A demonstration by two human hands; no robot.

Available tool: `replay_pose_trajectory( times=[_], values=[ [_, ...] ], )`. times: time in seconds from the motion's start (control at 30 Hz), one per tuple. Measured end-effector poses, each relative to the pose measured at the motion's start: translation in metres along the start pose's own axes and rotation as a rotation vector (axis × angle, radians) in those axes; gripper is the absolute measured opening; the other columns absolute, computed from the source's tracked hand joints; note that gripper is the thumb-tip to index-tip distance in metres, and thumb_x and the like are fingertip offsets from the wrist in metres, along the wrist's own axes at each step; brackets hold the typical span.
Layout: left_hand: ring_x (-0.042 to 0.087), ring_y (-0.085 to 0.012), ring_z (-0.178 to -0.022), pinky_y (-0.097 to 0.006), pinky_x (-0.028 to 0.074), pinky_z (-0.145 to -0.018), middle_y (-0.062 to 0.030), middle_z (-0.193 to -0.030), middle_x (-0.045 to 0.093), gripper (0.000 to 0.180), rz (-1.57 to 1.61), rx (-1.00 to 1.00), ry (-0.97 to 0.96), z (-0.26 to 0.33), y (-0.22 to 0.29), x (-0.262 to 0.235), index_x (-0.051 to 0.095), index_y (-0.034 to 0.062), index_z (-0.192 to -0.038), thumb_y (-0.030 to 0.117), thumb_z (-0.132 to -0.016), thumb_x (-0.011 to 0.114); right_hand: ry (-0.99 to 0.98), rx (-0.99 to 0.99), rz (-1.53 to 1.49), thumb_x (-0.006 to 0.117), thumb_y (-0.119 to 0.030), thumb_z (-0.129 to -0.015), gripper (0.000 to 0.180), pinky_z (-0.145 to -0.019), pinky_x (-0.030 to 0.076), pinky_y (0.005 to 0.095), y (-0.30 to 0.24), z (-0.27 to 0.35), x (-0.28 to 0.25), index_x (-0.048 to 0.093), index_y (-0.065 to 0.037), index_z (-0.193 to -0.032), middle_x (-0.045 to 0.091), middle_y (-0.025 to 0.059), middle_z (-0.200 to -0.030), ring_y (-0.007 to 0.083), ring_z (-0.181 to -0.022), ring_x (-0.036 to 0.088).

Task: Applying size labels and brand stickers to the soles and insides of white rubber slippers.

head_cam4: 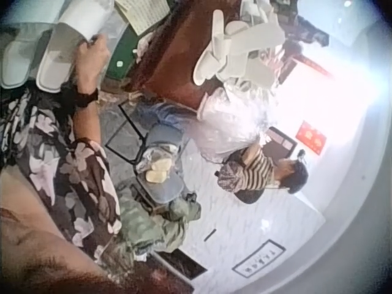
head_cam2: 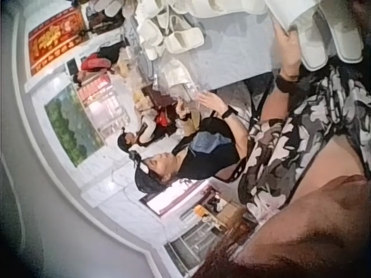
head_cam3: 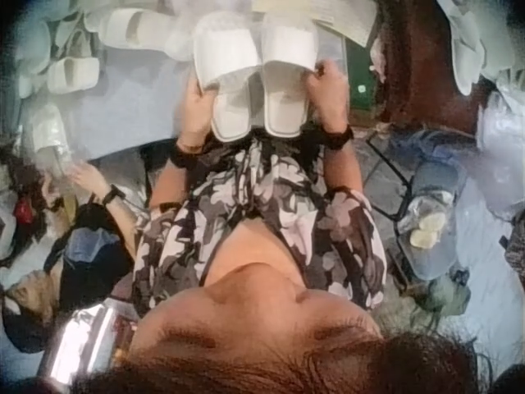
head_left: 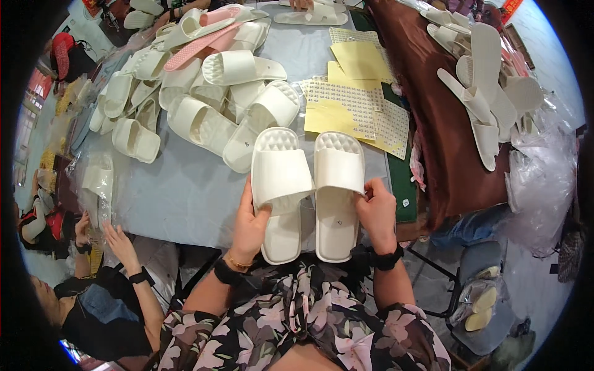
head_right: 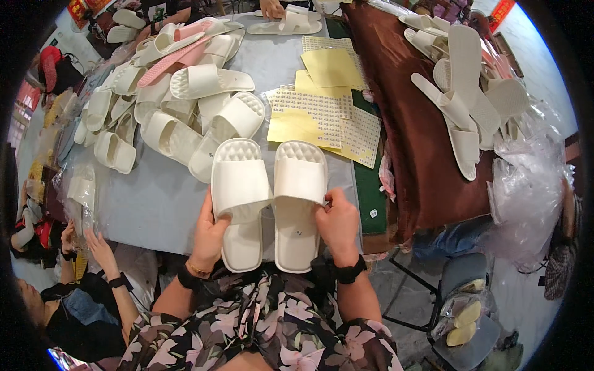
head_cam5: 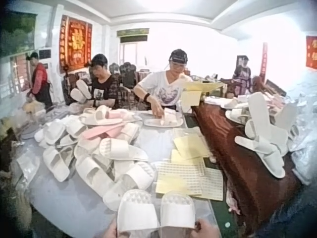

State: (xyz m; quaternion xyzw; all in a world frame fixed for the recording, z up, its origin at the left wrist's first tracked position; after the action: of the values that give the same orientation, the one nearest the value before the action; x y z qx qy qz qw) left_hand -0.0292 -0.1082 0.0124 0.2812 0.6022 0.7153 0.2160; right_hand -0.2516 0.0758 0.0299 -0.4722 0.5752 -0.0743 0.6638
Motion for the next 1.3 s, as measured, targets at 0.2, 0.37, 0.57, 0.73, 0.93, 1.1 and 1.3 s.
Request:
replay_pose_trajectory(
  times=[0.2,0.37,0.57,0.73,0.93,1.1,1.3],
  values=[
    [0.037,-0.0277,-0.137,-0.036,0.029,-0.113,-0.0212,-0.152,0.033,0.073,-0.415,0.156,0.122,0.005,-0.008,-0.002,0.020,-0.0043,-0.151,-0.004,-0.087,0.055,-0.003,-0.048,0.124,0.068,-0.013,-0.075,0.018,-0.057,0.049,0.0450,-0.002,-0.001,0.004,0.060,-0.004,-0.088,0.063,0.0165,-0.066,0.0370,-0.063,0.064],
    [0.036,-0.0421,-0.135,-0.045,0.028,-0.113,-0.0297,-0.148,0.033,0.076,-1.079,0.378,0.072,0.003,0.008,0.013,0.025,-0.0102,-0.146,0.007,-0.083,0.064,0.031,-0.097,0.170,0.066,-0.011,-0.076,0.014,-0.061,0.050,0.0455,-0.007,-0.013,-0.008,0.061,-0.005,-0.088,0.064,0.0174,-0.074,0.0377,-0.068,0.064],
    [0.030,-0.0467,-0.137,-0.049,0.024,-0.114,-0.0328,-0.147,0.031,0.075,-0.927,0.348,0.062,0.011,-0.001,0.022,0.024,-0.0129,-0.145,0.009,-0.084,0.063,-0.012,-0.059,0.168,0.066,-0.011,-0.077,0.015,-0.063,0.050,0.0450,-0.007,-0.008,0.002,0.060,-0.004,-0.089,0.063,0.0181,-0.076,0.0380,-0.070,0.063],
    [0.024,-0.0482,-0.141,-0.051,0.020,-0.116,-0.0343,-0.149,0.026,0.076,-0.880,0.379,0.058,0.014,-0.001,0.025,0.020,-0.0118,-0.147,0.006,-0.085,0.060,-0.037,-0.059,0.125,0.066,-0.011,-0.078,0.014,-0.063,0.050,0.0450,-0.003,-0.010,0.002,0.060,-0.004,-0.089,0.064,0.0182,-0.077,0.0378,-0.071,0.063],
    [0.023,-0.0495,-0.140,-0.050,0.019,-0.117,-0.0341,-0.151,0.023,0.079,-0.883,0.509,0.041,0.010,0.012,0.041,0.015,-0.0098,-0.149,0.003,-0.086,0.060,-0.021,-0.179,0.122,0.067,-0.008,-0.078,0.017,-0.061,0.049,0.0417,-0.012,-0.018,0.007,0.060,-0.002,-0.092,0.063,0.0169,-0.074,0.0339,-0.066,0.062],
    [0.042,-0.0400,-0.132,-0.046,0.033,-0.110,-0.0284,-0.141,0.043,0.051,-1.036,0.895,0.132,0.045,0.048,0.061,0.052,-0.0059,-0.130,0.001,-0.080,0.062,-0.020,-0.084,0.015,0.069,-0.005,-0.079,0.018,-0.060,0.049,0.0383,-0.005,-0.007,-0.002,0.061,0.000,-0.095,0.062,0.0148,-0.079,0.0305,-0.066,0.062],
    [0.058,-0.0295,-0.111,-0.041,0.044,-0.095,-0.0116,-0.118,0.062,0.037,-0.918,0.884,-0.412,0.047,0.032,0.107,0.065,0.0051,-0.113,0.005,-0.076,0.068,-0.138,-0.245,-0.041,0.067,-0.005,-0.081,0.013,-0.065,0.049,0.0429,-0.028,0.032,0.006,0.062,-0.004,-0.093,0.058,0.0134,-0.082,0.0339,-0.075,0.060]
  ],
)
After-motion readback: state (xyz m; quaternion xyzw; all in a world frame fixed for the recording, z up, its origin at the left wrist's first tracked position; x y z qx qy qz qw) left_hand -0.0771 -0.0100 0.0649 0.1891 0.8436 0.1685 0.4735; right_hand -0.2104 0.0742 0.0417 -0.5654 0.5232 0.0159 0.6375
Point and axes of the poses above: each hand's wrist, its own z-axis away from the middle knuckle, its own x-axis out of the palm, y = z × x, the point moved 10 cm from there along -z, towards the middle knuckle
